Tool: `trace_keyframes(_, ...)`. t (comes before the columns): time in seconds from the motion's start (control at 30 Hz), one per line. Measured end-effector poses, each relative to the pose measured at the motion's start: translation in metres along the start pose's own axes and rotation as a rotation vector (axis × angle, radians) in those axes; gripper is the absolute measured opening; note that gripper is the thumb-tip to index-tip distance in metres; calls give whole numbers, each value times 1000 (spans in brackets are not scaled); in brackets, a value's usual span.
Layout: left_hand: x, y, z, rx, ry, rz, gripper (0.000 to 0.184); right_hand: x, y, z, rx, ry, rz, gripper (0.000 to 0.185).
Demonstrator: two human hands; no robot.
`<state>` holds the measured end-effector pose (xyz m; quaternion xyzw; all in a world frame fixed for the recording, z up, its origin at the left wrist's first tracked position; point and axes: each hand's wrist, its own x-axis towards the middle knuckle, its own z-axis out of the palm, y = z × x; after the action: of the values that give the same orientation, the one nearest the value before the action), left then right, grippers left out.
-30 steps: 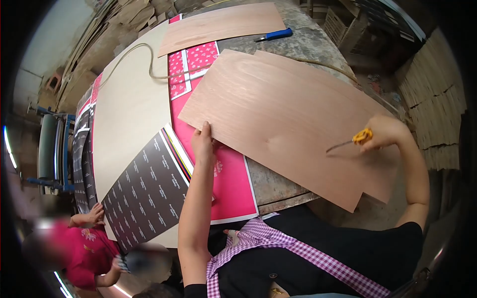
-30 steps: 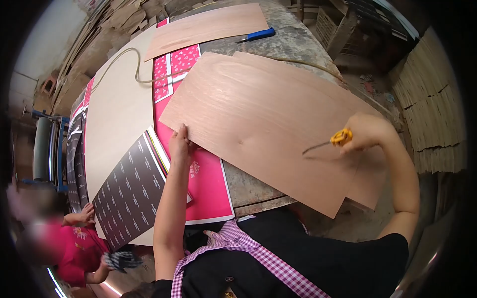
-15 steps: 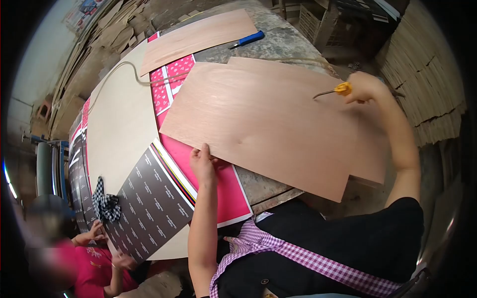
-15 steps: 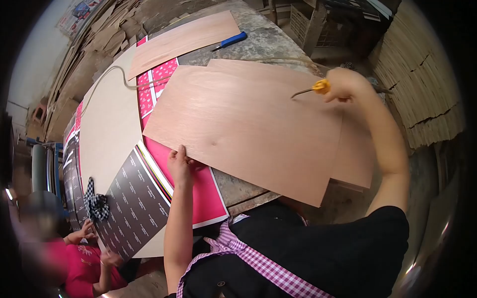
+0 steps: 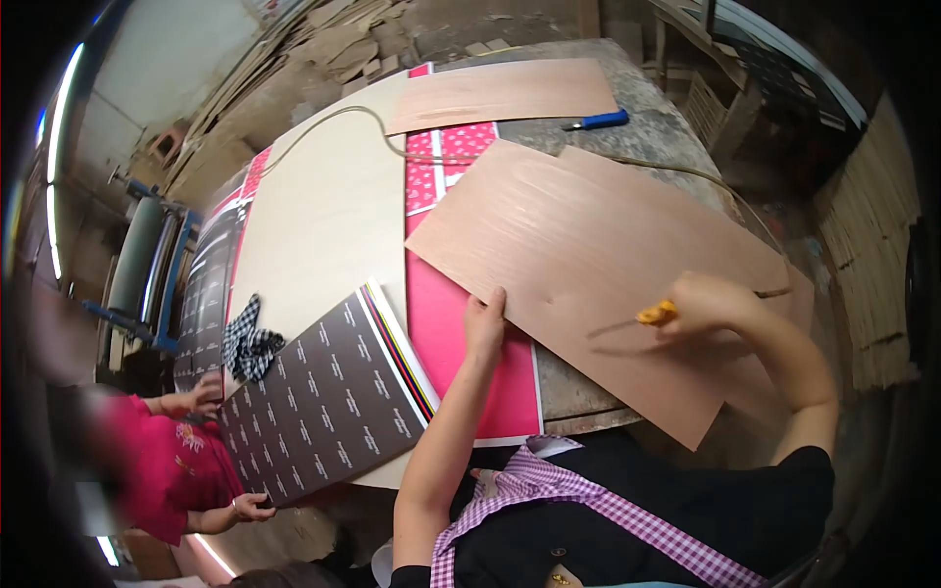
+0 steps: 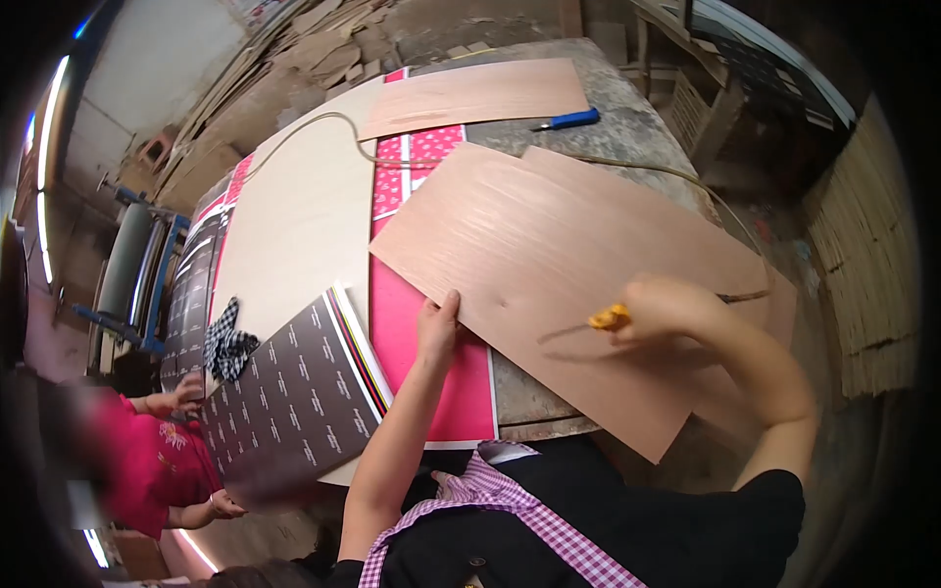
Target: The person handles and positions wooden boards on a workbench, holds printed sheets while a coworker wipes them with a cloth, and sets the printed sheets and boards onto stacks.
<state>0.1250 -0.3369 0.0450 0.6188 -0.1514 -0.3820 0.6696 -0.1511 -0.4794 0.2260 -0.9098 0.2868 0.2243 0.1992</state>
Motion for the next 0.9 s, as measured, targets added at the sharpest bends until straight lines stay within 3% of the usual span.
trace_keyframes(0.03,0,0,1,-25,-9,-5,26,18,-13,-11,17,15,18,37)
trace_keyframes(0.17,-15,-2,8,-101,-35,-96,23,104,-35,-29,186,424,-43,29)
trace_keyframes(0.27,-39,-2,21,-97,-149,-189,33,147,-25,-47,-37,505,66,26)
trace_keyframes(0.3,-42,-12,23,-9,-201,-99,34,139,-29,-57,-48,435,121,28)
trace_keyframes(0.37,-52,-19,30,-155,-242,-98,36,121,-25,-64,-67,306,159,24)
trace_keyframes(0.43,-52,-23,28,-200,-281,-102,37,102,-13,-63,114,-2,174,19)
trace_keyframes(0.53,-49,-10,25,-371,-279,-210,34,61,-12,-44,195,-144,36,19)
trace_keyframes(0.57,-52,-1,27,-340,-232,-204,33,54,-11,-35,-45,-110,-59,23)
trace_keyframes(0.63,-43,-14,27,-317,-247,-84,33,44,-24,-23,55,-59,-82,28)
trace_keyframes(0.67,-41,-17,27,-244,-221,-62,32,42,-28,-17,103,87,-89,27)
trace_keyframes(0.77,-50,-14,26,-329,-216,-80,32,54,-21,-26,63,208,214,23)
trace_keyframes(0.83,-51,-13,18,-357,-164,-72,29,62,8,-33,195,239,197,21)
trace_keyframes(0.9,-43,-21,5,-307,-72,81,26,50,3,-47,123,215,240,15)
